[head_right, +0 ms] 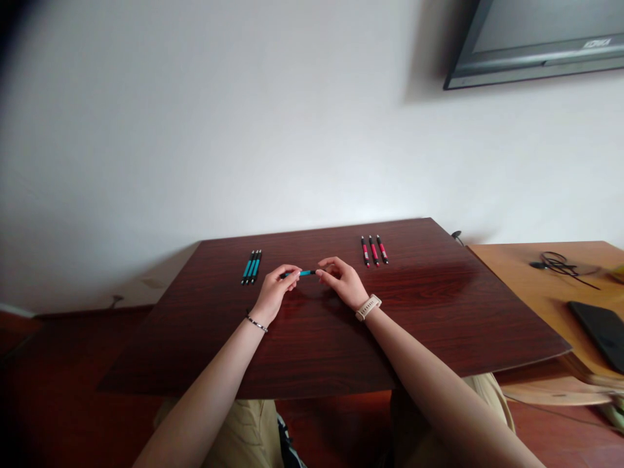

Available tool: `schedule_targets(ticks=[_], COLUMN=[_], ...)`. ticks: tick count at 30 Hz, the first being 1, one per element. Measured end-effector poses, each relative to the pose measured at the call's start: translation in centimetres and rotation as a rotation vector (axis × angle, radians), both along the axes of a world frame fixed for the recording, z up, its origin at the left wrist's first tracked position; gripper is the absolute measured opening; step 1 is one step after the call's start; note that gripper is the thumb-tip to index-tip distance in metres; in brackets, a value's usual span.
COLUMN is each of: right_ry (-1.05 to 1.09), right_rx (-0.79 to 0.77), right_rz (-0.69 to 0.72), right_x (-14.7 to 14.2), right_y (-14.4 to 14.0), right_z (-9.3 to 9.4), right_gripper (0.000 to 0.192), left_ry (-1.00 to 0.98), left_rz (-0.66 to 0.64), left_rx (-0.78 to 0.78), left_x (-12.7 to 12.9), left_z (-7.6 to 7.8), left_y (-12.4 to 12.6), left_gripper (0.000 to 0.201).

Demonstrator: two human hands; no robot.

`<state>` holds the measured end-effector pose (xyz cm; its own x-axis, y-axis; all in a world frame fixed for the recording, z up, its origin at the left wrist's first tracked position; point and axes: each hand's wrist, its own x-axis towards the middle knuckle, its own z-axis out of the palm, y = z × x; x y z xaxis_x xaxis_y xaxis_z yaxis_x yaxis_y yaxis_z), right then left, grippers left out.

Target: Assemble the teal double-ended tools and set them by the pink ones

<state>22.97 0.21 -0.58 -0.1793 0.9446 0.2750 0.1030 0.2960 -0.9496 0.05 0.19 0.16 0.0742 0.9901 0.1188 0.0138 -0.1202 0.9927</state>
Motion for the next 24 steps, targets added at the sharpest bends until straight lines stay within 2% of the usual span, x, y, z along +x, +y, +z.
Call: schedule_targets(ticks=[2, 4, 7, 10, 14, 17, 20, 24], right_ry=[0.02, -0.023, -0.085, -0.036, -0.037, -0.051, -0.069, -0.025], right_rx=[0.029, 0.024, -0.026, 0.0, 0.085, 0.06, 0.03, 0.032], right_rz=[-0.008, -0.027, -0.046, -0.048, -0.058, -0.061, -0.065, -0.087], right_x=[-0.01, 0.01, 0.04, 0.06, 0.07, 0.05, 0.07, 0.18], right_y=[0.03, 0.04, 0.0, -0.01, 0.06, 0.0, -0.11, 0.1], right_z=[-0.04, -0.09, -0.13, -0.17, -0.2, -0.11, 0.03, -0.16], right_gripper=[0.044, 0.039, 0.051, 0.041, 0.042, 0.039, 0.044, 0.042], left_ry=[-0.014, -0.019, -0.007, -0.013, -0.041, -0.033, -0.039, -0.138], left_rz=[0.005, -0.005, -0.023, -0.013, 0.0, 0.002, 0.006, 0.006], left_rx=[-0.003, -0.001, 0.009, 0.009, -0.001, 0.004, 0.004, -0.016], left_x=[-0.02, -0.03, 0.0, -0.04, -0.1, -0.01, 0.14, 0.18], left_z=[-0.03, -0.05, -0.04, -0.1, -0.17, -0.05, 0.09, -0.06], left_y=[0.0, -0.02, -0.02, 0.03, 0.08, 0.01, -0.06, 0.05], left_gripper=[0.037, 0.036, 0.035, 0.035, 0.036, 0.035, 0.035, 0.037])
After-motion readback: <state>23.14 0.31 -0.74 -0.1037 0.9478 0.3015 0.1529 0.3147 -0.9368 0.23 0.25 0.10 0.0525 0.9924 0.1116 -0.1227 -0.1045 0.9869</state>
